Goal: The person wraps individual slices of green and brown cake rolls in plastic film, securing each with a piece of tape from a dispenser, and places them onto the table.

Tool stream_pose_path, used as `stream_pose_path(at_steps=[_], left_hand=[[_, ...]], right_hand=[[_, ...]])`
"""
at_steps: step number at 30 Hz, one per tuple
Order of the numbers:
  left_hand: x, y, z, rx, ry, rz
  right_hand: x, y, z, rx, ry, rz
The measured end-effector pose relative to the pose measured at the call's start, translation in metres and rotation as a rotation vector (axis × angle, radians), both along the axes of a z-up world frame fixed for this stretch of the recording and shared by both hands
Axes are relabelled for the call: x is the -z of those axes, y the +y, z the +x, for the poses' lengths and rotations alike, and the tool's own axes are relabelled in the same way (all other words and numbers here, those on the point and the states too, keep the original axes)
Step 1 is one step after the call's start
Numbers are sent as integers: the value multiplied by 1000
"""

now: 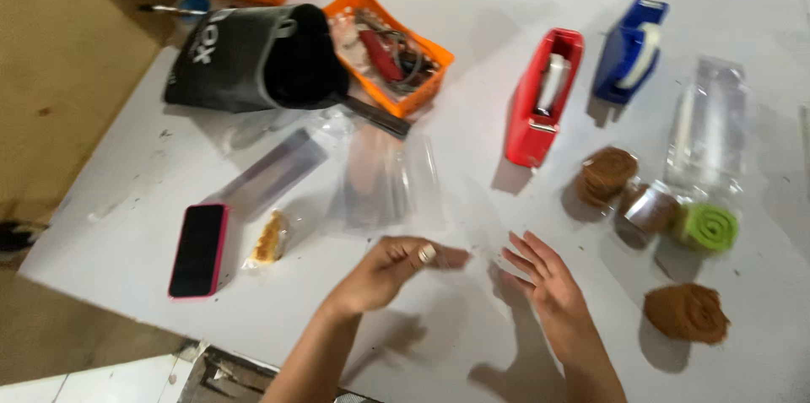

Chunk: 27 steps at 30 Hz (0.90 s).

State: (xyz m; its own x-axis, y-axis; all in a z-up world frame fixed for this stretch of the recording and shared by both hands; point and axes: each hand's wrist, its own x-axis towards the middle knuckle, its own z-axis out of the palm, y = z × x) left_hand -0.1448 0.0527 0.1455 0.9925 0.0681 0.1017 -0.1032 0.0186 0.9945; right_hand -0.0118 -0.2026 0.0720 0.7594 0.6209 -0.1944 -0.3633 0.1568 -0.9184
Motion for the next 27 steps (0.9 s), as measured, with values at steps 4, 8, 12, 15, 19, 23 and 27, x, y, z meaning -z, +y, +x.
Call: stream_pose_path(at_steps=[4, 8, 12, 15, 19, 23, 27], left_hand=[[3, -32, 11, 218, 143, -204], [6, -51, 21, 291, 288, -313], [26, -70, 31, 528, 173, -735], [24, -83, 38, 563, 160, -810], [33, -91, 59, 270, 411, -858], [35, -89, 77, 175, 519, -808], [53, -90, 84, 146, 574, -809]], right_hand=[[0, -14, -3, -12, -112, 147], [-20, -35, -8, 195, -66, -48], [-29, -52, -4, 280, -101, -153], [-44, -54, -5, 337, -107, -277], [-46, -71, -1, 420, -219, -435], [-59, -135, 16, 680, -821, -869], [-59, -162, 30, 666, -679, -1480]])
